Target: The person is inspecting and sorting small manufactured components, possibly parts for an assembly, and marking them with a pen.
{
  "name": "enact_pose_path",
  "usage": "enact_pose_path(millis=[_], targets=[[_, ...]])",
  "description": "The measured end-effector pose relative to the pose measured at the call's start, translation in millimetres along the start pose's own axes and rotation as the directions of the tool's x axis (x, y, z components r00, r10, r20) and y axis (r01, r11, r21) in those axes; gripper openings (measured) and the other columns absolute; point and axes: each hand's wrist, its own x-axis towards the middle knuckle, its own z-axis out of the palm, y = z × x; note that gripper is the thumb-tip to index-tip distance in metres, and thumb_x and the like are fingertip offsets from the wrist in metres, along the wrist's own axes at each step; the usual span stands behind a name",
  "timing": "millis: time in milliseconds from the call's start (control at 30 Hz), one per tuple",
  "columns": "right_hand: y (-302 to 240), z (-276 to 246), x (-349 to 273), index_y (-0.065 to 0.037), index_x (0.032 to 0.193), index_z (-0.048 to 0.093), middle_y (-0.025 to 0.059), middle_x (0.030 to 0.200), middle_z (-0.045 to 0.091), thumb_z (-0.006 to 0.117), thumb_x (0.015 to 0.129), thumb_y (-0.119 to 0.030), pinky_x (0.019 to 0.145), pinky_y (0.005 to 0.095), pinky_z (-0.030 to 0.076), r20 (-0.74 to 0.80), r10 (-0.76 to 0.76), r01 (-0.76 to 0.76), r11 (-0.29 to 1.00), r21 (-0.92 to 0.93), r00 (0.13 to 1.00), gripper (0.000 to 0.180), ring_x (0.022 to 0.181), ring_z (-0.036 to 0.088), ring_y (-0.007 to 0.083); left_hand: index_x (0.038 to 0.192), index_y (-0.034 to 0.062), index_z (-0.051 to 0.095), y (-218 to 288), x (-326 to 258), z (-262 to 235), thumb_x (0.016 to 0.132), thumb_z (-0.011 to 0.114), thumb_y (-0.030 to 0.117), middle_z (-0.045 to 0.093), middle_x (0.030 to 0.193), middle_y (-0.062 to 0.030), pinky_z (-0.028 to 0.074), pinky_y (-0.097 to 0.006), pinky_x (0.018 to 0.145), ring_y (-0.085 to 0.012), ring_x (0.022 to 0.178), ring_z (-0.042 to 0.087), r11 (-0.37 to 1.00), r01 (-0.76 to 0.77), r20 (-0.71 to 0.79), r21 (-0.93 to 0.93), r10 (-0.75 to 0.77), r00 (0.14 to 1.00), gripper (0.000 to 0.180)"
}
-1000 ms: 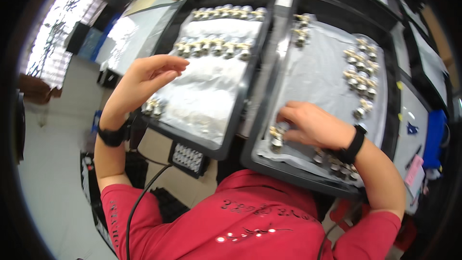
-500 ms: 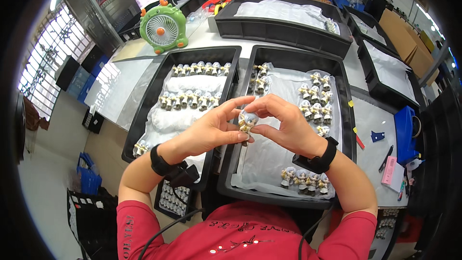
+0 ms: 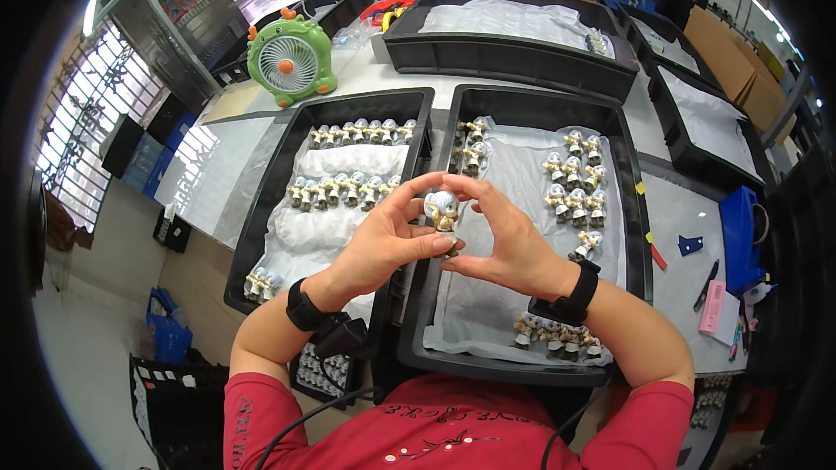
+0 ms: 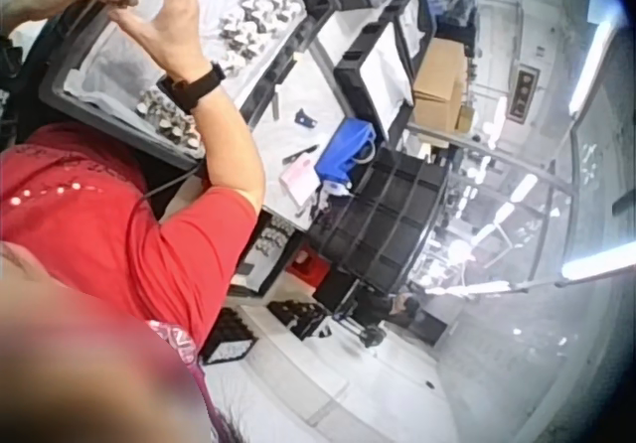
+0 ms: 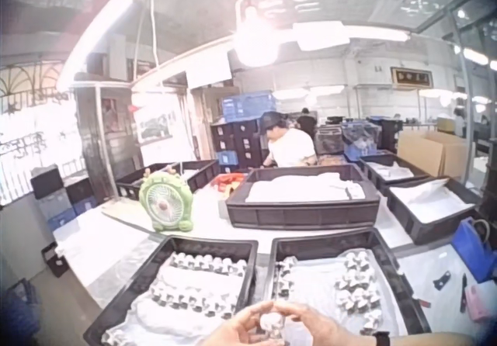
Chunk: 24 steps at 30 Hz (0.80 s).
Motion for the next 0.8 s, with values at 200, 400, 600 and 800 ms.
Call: enact_pose_path(millis=[200,400,600,800], targets=[[3.8,3.8,-0.7,-0.009,0.131,0.04,0.0072,0.129,0.047,0.081,0.066,-0.012,0.096,0.0369,0.04,0.059,0.05,-0.049,0.999,-0.006,0.997,0.077,0.117,0.048,0.02,0.139,0.0068,0.03,-6.7,-2.4,-4.9,0.077,0.074,0.016,0.045,0.114,-0.0168,0.05,-0.024,0.074,-0.0132,0.09,0.058,0.997,-0.04,-0.016,0.072,0.041,0.999,0.076],[1.1,1.1,-2.5,-0.009,0.131,0.039,0.0068,0.129,0.046,0.079,0.067,-0.011,0.097,0.0368,0.04,0.053,0.054,-0.055,0.998,0.02,0.997,0.076,0.117,0.048,0.0196,0.139,0.0071,0.03,-3.2,-3.9,0.1,0.077,0.073,0.013,0.045,0.116,-0.0154,0.049,-0.024,0.076,-0.0115,0.09,0.056,0.999,-0.024,-0.015,0.044,0.025,1.0,0.075],[5.2,7.9,-1.5,-0.01,0.129,0.041,0.0067,0.125,0.048,0.078,0.069,-0.012,0.092,0.0345,0.043,0.046,0.081,-0.086,0.987,0.134,0.996,0.07,0.113,0.051,0.0218,0.141,0.0074,0.026,-4.8,-6.0,-1.5,0.085,0.063,0.008,0.051,0.113,-0.0118,0.05,-0.03,0.085,-0.0191,0.1,0.059,0.998,-0.048,0.0,0.028,0.048,0.999,0.067],[11.3,7.9,-3.5,-0.014,0.132,0.037,0.0028,0.126,0.047,0.079,0.069,-0.012,0.102,0.0356,0.035,0.142,0.256,-0.292,0.816,0.499,0.956,0.075,0.121,0.042,0.0164,0.14,0.0072,0.029,-6.4,-5.0,-1.2,0.092,0.055,0.016,0.053,0.118,-0.0101,0.049,-0.033,0.087,-0.02,0.103,0.058,0.993,0.012,-0.027,-0.119,-0.015,1.0,0.055]])
